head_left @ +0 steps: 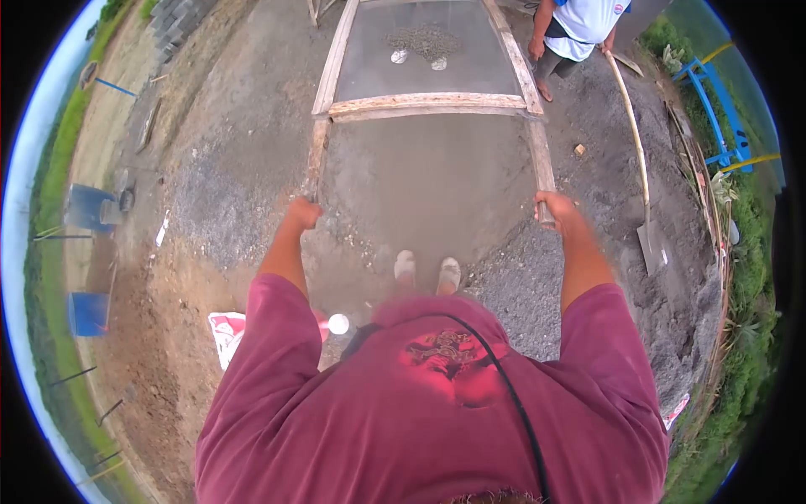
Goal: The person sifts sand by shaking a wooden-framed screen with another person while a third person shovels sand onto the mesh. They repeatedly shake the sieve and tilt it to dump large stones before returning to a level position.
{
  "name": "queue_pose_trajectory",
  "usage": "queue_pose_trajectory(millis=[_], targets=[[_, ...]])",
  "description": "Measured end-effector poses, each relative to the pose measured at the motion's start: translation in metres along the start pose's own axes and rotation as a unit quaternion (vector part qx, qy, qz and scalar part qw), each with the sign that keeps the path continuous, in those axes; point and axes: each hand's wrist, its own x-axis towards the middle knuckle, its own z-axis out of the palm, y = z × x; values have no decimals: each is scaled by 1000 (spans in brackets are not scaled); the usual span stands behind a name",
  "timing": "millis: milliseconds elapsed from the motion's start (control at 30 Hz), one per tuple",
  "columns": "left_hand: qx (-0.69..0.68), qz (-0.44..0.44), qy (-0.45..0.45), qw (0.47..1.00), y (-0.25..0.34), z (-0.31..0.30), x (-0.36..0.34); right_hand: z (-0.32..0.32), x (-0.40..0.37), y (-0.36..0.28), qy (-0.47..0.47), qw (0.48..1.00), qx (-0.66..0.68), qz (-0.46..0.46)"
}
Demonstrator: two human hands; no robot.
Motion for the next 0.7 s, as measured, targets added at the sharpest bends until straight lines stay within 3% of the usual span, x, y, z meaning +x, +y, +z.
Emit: queue_pose_trajectory(millis=[33, 67, 100, 133, 167, 200, 233, 267, 300, 333, 433, 533, 567, 600, 667, 700], targets=[[-32, -31, 29, 999, -5, 29, -17, 2, -1, 39, 1, 999, 17, -27], [-36, -45, 12, 998, -57, 101, -7, -2, 30, 105, -24, 997, 56, -53], [-51, -73, 48, 995, -53, 123, -58, 3, 9, 140, 18, 999, 33, -30], [-61, -96, 16, 993, -86, 165, -81, 2, 6, 196, 34, 998, 0, -47], [-151, -151, -91, 973, -103, 184, -115, 1, -11, 244, 55, 998, -18, -18], [-122, -162, -133, 970, -148, 230, -137, -1, -41, 271, 18, 1000, 13, 0], [-72, -143, -132, 978, -132, 217, -183, -9, -51, 312, 21, 999, -24, 31], [-65, -112, -155, 979, -209, 294, -183, -10, -69, 334, 37, 997, 25, 62], [-73, -135, -173, 973, -186, 274, -205, -13, -90, 341, 63, 996, -12, 55], [-81, -156, -191, 966, -162, 251, -230, -16, -106, 342, 90, 994, -48, 49], [-34, -96, -189, 977, -156, 253, -220, -21, -110, 321, 136, 979, -145, 49], [-37, -119, -164, 979, -104, 220, -162, -33, -41, 293, 30, 998, 20, 53], [-123, -99, -116, 981, -96, 214, -130, -32, -21, 261, 42, 998, 7, 47], [-65, -104, -133, 984, -35, 151, -118, -33, -2, 229, 17, 999, 51, 5], [-24, -63, 17, 998, -29, 135, -47, -33, 0, 142, 4, 997, 74, 1], [-25, -70, -6, 997, -10, 104, -28, -37, -1, 105, -2, 998, 60, -3]])
